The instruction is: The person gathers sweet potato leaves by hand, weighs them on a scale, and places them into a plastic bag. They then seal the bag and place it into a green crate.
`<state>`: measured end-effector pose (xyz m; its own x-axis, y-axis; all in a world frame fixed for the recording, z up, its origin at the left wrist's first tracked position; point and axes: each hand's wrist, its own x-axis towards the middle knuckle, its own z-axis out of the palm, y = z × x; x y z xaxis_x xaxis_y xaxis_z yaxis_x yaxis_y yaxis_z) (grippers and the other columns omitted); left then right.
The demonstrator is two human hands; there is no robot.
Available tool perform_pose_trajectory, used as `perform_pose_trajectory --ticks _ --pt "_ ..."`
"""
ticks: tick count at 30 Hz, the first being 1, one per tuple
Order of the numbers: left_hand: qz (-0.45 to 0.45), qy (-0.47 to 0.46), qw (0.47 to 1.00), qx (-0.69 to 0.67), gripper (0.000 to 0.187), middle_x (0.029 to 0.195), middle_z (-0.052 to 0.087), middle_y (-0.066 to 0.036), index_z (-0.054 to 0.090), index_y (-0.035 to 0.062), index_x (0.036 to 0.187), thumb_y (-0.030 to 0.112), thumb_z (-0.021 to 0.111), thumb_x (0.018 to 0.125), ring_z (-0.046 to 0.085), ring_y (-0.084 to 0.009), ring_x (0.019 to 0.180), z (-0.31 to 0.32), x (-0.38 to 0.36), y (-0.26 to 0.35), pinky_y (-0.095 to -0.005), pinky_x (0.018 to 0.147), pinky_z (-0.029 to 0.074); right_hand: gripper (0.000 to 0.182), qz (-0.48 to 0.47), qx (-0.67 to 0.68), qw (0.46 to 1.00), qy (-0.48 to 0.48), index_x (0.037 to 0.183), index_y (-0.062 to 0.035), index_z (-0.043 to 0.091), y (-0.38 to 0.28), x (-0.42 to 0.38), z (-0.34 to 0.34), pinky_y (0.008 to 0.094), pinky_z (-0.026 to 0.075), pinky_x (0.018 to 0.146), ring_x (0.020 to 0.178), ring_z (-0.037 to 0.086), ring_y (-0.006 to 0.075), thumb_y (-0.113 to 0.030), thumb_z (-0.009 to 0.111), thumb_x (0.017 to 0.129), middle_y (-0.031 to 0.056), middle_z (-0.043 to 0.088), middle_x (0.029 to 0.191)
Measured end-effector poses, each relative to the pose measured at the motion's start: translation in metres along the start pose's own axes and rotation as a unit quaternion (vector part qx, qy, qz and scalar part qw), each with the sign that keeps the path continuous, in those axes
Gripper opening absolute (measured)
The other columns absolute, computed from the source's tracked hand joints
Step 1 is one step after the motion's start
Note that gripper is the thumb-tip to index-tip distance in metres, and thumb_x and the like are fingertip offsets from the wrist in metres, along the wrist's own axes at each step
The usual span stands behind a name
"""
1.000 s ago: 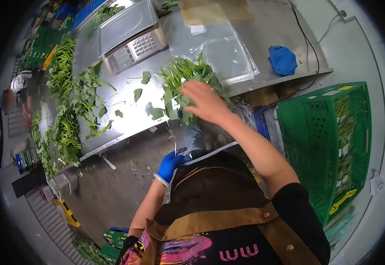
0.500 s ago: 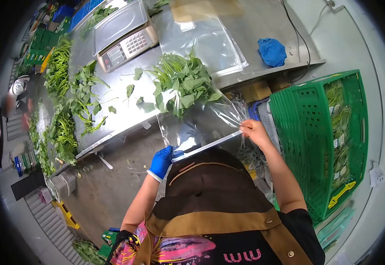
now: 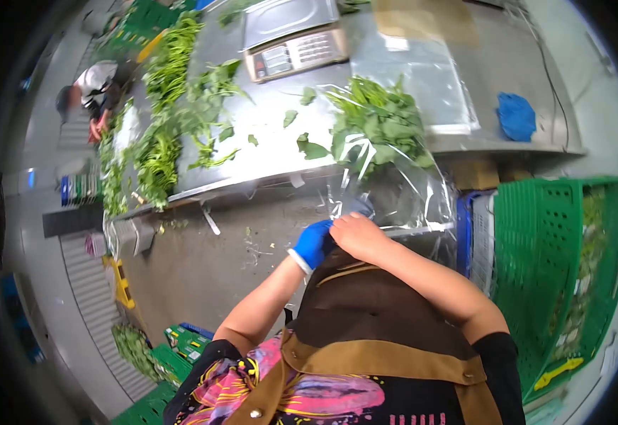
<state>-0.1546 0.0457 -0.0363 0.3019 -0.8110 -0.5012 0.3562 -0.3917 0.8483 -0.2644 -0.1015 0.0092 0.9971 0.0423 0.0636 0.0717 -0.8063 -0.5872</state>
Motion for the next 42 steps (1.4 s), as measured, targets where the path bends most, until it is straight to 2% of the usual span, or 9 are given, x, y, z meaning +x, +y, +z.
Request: perform_pose_trajectory --ticks 4,10,14,17,23,27,30,35,42 --pt "-0.111 0.115 0.980 -0.118 0.028 0.107 0.064 -0.013 0.058 -0.0037 0.115 0.011 0.045 0.095 0.063 -0.0205 0.094 -0.001 0.011 0.006 -0.0308 0.085 0.050 0.014 -0.078 0.039 0.995 -0.046 0.078 -0.0071 0.060 -0.009 -0.033 -0.039 0.0385 0.044 0.077 0.086 0.058 0.0259 -0.021 0.059 0.082 0.0077 0.057 0.081" --pt "-0.079 -0.038 0.986 -0.142 0.038 0.117 0.060 -0.022 0.048 -0.0106 0.125 0.014 0.044 0.097 0.060 -0.0327 0.108 -0.023 -0.002 0.031 -0.0401 0.099 0.046 0.023 0.410 -0.093 0.836 -0.353 0.096 -0.0047 0.067 0.080 -0.333 0.074 0.0394 0.049 0.080 0.095 0.061 0.0270 -0.022 0.056 0.086 0.0108 0.065 0.093" --pt "-0.071 0.038 0.995 0.052 0.044 0.133 0.051 -0.015 0.044 0.0004 0.135 0.018 0.051 0.095 0.053 -0.0281 0.119 -0.061 0.011 -0.005 -0.0367 0.101 0.042 0.027 0.403 0.024 0.794 -0.455 0.105 -0.0043 0.065 0.077 -0.358 0.042 0.0418 0.051 0.079 0.097 0.062 0.0330 -0.013 0.052 0.083 0.0147 0.065 0.100" --pt "0.233 0.167 0.820 0.496 0.056 0.139 0.046 -0.015 0.041 0.0062 0.138 0.015 0.058 0.086 0.049 -0.0331 0.122 -0.040 0.025 0.036 -0.0413 0.103 0.038 0.049 0.339 -0.217 0.915 0.039 0.125 -0.0056 0.050 0.075 -0.221 -0.035 0.0405 0.041 0.097 0.118 0.045 0.0313 -0.001 0.052 0.077 0.0126 0.051 0.123" --pt "0.385 0.006 0.600 0.701 0.062 0.137 0.048 -0.012 0.046 0.0149 0.136 0.012 0.062 0.077 0.048 -0.0283 0.123 -0.038 0.075 0.054 -0.0425 0.103 0.036 0.044 0.094 -0.278 0.940 0.172 0.121 -0.0061 0.052 0.127 -0.101 -0.046 0.0410 0.038 0.103 0.123 0.045 0.0295 -0.008 0.057 0.077 0.0106 0.052 0.126" --pt "0.368 -0.118 0.676 0.627 0.039 0.122 0.061 -0.011 0.056 0.0108 0.127 0.023 0.055 0.090 0.059 -0.0290 0.110 -0.058 0.082 0.088 -0.0363 0.094 0.046 0.011 0.106 -0.072 0.976 0.174 0.092 -0.0038 0.059 0.143 -0.096 -0.068 0.0364 0.047 0.091 0.107 0.058 0.0281 -0.011 0.059 0.083 0.0102 0.063 0.112" --pt "0.053 -0.147 0.962 0.224 0.036 0.119 0.063 -0.011 0.058 0.0054 0.125 0.025 0.049 0.096 0.061 -0.0240 0.107 -0.076 0.086 0.120 -0.0339 0.093 0.046 0.010 0.257 0.156 0.945 0.130 0.089 -0.0024 0.055 0.143 -0.096 -0.108 0.0361 0.049 0.081 0.092 0.064 0.0295 -0.011 0.059 0.087 0.0101 0.067 0.098" --pt "-0.148 -0.192 0.970 -0.009 0.050 0.107 0.066 -0.017 0.057 -0.0088 0.116 0.034 0.035 0.103 0.064 -0.0228 0.096 -0.104 0.140 0.119 -0.0334 0.088 0.050 0.031 0.375 0.518 0.741 0.205 0.080 -0.0055 0.049 0.166 -0.075 -0.093 0.0256 0.044 0.051 0.053 0.062 0.0151 -0.028 0.042 0.100 0.0076 0.060 0.059" --pt "-0.198 -0.143 0.968 -0.062 0.056 0.093 0.068 -0.015 0.058 -0.0092 0.106 0.040 0.031 0.102 0.065 -0.0223 0.085 -0.094 0.141 0.079 -0.0337 0.085 0.051 0.023 0.507 0.177 0.720 0.440 0.084 -0.0044 0.054 0.122 -0.055 -0.087 0.0355 0.050 0.066 0.071 0.064 0.0253 -0.024 0.049 0.095 0.0101 0.061 0.070"
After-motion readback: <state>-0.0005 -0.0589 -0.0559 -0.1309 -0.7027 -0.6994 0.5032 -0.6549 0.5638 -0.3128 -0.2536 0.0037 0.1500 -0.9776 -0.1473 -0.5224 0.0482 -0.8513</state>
